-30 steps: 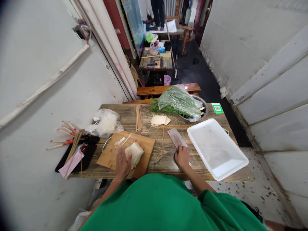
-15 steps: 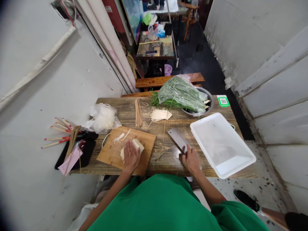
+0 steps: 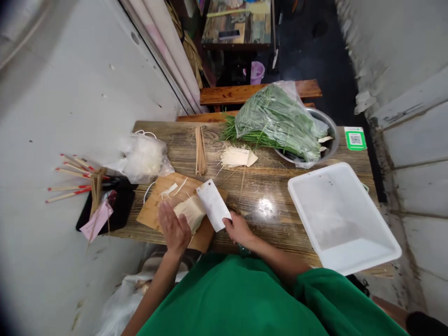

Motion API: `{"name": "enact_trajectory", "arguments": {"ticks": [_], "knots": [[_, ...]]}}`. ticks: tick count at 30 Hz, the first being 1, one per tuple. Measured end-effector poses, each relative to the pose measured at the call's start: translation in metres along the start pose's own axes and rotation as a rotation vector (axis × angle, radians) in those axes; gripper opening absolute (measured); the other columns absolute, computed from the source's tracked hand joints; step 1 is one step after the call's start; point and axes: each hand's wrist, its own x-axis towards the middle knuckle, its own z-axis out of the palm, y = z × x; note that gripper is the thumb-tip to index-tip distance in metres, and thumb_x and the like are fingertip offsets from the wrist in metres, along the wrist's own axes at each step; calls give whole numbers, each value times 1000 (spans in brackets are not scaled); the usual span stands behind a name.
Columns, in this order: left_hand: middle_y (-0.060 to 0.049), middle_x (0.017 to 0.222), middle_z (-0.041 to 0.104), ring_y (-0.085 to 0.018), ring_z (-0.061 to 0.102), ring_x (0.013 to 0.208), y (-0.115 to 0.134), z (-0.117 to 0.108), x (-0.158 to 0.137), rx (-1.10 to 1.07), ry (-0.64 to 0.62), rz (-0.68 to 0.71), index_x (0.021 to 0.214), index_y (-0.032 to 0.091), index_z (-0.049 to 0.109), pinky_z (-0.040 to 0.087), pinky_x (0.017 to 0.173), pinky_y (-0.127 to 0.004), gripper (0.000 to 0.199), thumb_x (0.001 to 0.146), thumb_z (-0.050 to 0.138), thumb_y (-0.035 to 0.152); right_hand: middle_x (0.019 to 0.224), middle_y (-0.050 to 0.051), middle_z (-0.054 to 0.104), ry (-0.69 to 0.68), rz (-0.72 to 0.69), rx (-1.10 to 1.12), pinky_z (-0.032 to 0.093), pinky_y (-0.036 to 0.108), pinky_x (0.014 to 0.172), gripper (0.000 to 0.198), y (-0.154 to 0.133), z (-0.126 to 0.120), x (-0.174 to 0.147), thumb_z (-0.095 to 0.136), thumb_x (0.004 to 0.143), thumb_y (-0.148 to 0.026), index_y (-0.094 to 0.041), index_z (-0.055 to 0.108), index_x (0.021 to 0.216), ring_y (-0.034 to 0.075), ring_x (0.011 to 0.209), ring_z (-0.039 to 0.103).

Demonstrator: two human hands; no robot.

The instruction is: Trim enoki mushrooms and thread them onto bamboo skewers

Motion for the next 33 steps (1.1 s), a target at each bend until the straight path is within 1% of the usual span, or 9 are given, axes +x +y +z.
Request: {"name": "enact_trajectory", "arguments": {"ticks": [3, 4, 7, 9, 14, 20, 25, 30, 33], "knots": [[-21, 147, 16, -28, 10, 136, -2, 9, 1, -4, -80, 74, 141, 5, 10, 13, 109, -51, 63, 90, 31, 35, 47, -9, 42, -54, 14, 19, 31, 15, 28, 16, 0, -4, 7, 39, 89, -32, -20, 38, 79, 7, 30, 43], [-20, 147, 17, -28, 11, 136, -2, 14, 1, -8, -104, 79, 141, 7, 10, 13, 109, -51, 62, 90, 31, 35, 47, -9, 42, -70, 17, 22, 31, 15, 28, 15, 0, -4, 9, 39, 89, -31, -20, 38, 79, 7, 31, 43], [-21, 147, 17, -28, 11, 136, 1, 27, -3, 11, -131, 35, 141, 6, 10, 14, 109, -52, 61, 91, 31, 33, 48, -9, 42, -108, 23, 26, 31, 15, 28, 14, -2, -5, 15, 38, 90, -30, -20, 37, 79, 7, 31, 43], [-23, 146, 17, -28, 10, 136, 3, 32, -4, 29, -137, 7, 141, 4, 11, 13, 109, -51, 62, 91, 31, 33, 47, -9, 41, -127, 27, 22, 30, 14, 27, 15, -3, -5, 18, 38, 90, -30, -20, 37, 79, 7, 31, 43], [-23, 146, 19, -28, 10, 136, 3, 33, -4, 45, -161, -4, 141, 4, 11, 13, 109, -51, 61, 91, 30, 34, 50, -8, 43, -146, 37, -4, 27, 14, 27, 17, -7, -6, 20, 39, 89, -30, -20, 36, 76, 6, 30, 42], [-23, 145, 20, -28, 12, 136, 2, 34, -2, 58, -173, -29, 141, 4, 13, 12, 109, -51, 63, 90, 31, 38, 47, -9, 42, -141, 52, -33, 25, 14, 29, 19, -13, -7, 19, 42, 89, -29, -19, 35, 74, 6, 30, 42], [-22, 145, 23, -28, 12, 136, 5, 31, 1, 71, -171, -24, 140, 5, 17, 12, 109, -51, 61, 90, 31, 37, 50, -7, 45, -142, 60, -44, 25, 14, 29, 18, -14, -8, 19, 42, 89, -30, -19, 37, 75, 5, 31, 41], [-24, 144, 23, -28, 11, 136, 4, 34, 1, 88, -198, -6, 139, 0, 16, 13, 109, -50, 63, 90, 31, 37, 52, -7, 47, -148, 67, -56, 26, 14, 30, 16, -17, -11, 19, 42, 89, -28, -18, 40, 77, 5, 32, 41], [-24, 143, 25, -28, 11, 136, 3, 36, 0, 89, -198, 0, 139, 0, 17, 13, 109, -50, 63, 90, 31, 37, 51, -6, 47, -146, 72, -70, 27, 15, 32, 15, -19, -11, 18, 41, 89, -26, -17, 41, 77, 5, 32, 42]]}}
